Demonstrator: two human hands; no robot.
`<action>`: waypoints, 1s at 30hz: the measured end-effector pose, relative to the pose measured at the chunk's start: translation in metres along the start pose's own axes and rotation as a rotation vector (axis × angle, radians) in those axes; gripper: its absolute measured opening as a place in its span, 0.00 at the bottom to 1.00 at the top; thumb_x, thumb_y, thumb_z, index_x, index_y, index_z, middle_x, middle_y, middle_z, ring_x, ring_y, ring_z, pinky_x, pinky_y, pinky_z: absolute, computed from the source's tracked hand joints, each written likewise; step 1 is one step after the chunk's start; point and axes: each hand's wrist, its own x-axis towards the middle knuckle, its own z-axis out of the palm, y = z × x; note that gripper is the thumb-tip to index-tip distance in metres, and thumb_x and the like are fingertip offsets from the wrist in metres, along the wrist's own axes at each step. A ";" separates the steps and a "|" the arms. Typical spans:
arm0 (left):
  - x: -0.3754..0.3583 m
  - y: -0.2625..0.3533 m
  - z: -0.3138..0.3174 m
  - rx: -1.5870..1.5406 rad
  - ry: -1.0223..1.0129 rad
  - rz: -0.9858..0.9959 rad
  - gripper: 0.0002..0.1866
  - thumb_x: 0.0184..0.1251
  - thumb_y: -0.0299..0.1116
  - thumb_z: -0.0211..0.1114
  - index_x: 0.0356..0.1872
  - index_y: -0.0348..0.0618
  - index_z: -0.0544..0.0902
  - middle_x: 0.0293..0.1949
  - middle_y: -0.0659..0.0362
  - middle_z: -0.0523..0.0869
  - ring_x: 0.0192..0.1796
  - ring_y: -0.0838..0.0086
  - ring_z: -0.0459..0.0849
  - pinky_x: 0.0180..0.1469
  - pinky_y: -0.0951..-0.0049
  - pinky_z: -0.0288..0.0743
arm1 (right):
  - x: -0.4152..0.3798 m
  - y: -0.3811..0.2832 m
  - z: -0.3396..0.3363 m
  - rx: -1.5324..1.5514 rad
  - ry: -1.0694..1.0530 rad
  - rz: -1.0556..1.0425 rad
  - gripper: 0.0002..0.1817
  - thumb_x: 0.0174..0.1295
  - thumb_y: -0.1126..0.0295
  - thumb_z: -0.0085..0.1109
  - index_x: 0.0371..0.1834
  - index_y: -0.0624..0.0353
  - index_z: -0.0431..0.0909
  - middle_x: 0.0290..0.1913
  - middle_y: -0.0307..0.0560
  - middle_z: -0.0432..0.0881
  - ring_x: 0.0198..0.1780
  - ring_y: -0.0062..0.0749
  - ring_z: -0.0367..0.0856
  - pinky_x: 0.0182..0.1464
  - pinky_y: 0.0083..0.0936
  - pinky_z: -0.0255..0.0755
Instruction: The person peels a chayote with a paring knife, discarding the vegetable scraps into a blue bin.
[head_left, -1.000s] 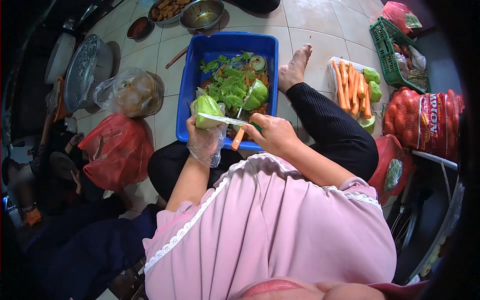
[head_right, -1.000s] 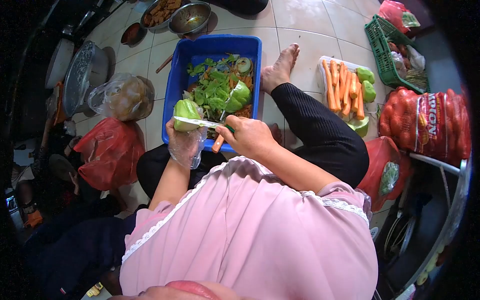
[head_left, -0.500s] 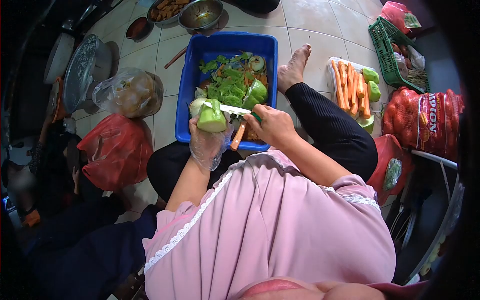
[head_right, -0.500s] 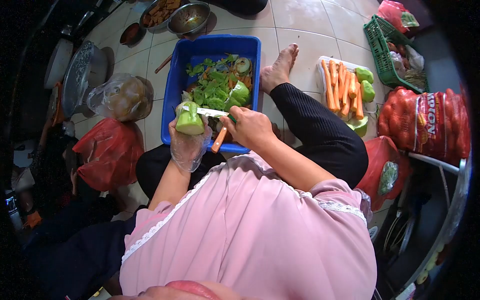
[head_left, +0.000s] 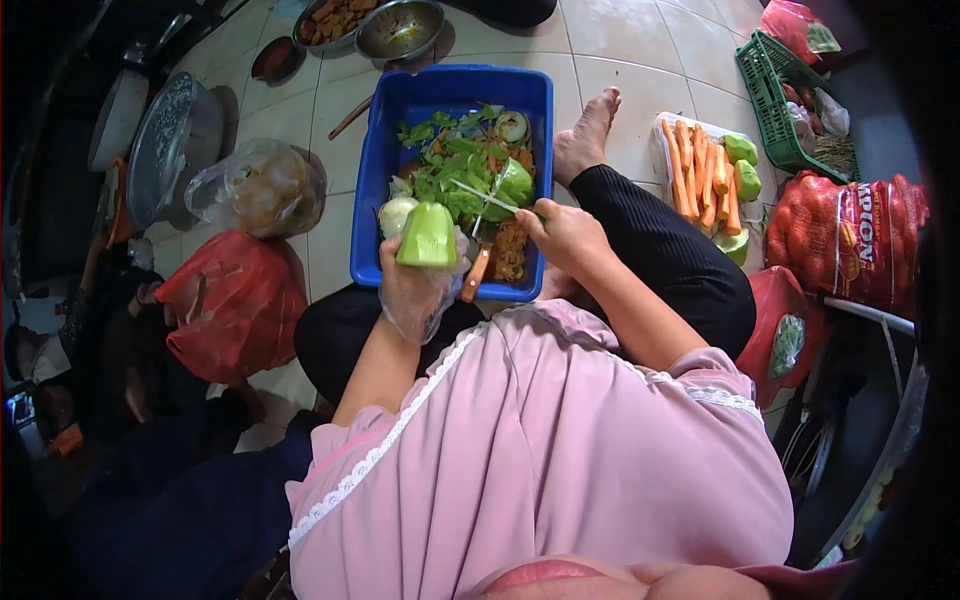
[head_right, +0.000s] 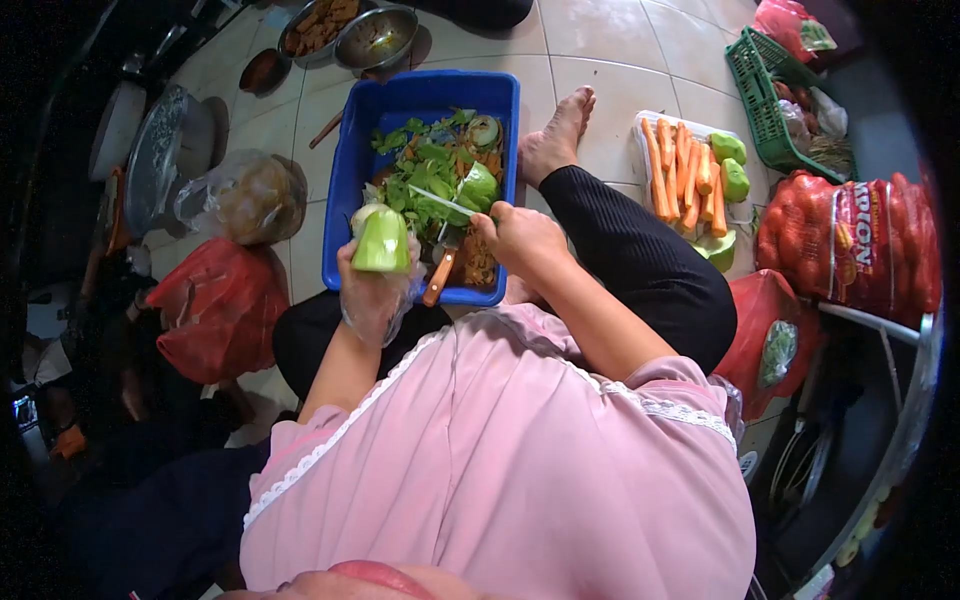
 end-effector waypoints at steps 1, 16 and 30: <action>-0.001 -0.003 -0.003 0.044 0.014 0.059 0.25 0.68 0.52 0.50 0.57 0.46 0.78 0.50 0.56 0.82 0.50 0.63 0.81 0.50 0.59 0.76 | -0.003 -0.004 -0.003 0.016 -0.017 -0.005 0.26 0.69 0.46 0.48 0.44 0.61 0.81 0.38 0.62 0.85 0.44 0.57 0.84 0.47 0.48 0.76; 0.001 0.002 0.002 0.003 -0.026 0.101 0.25 0.70 0.49 0.51 0.59 0.43 0.74 0.53 0.52 0.81 0.54 0.60 0.81 0.54 0.58 0.74 | -0.004 -0.005 0.003 0.159 0.099 -0.082 0.24 0.68 0.47 0.52 0.38 0.60 0.79 0.34 0.60 0.84 0.40 0.57 0.83 0.42 0.47 0.75; 0.003 0.007 0.001 -0.169 0.114 0.085 0.27 0.67 0.50 0.56 0.59 0.42 0.76 0.55 0.52 0.81 0.54 0.58 0.81 0.52 0.56 0.79 | -0.039 -0.041 -0.010 0.199 -0.076 -0.207 0.24 0.68 0.47 0.51 0.32 0.60 0.77 0.33 0.57 0.83 0.40 0.54 0.83 0.42 0.45 0.74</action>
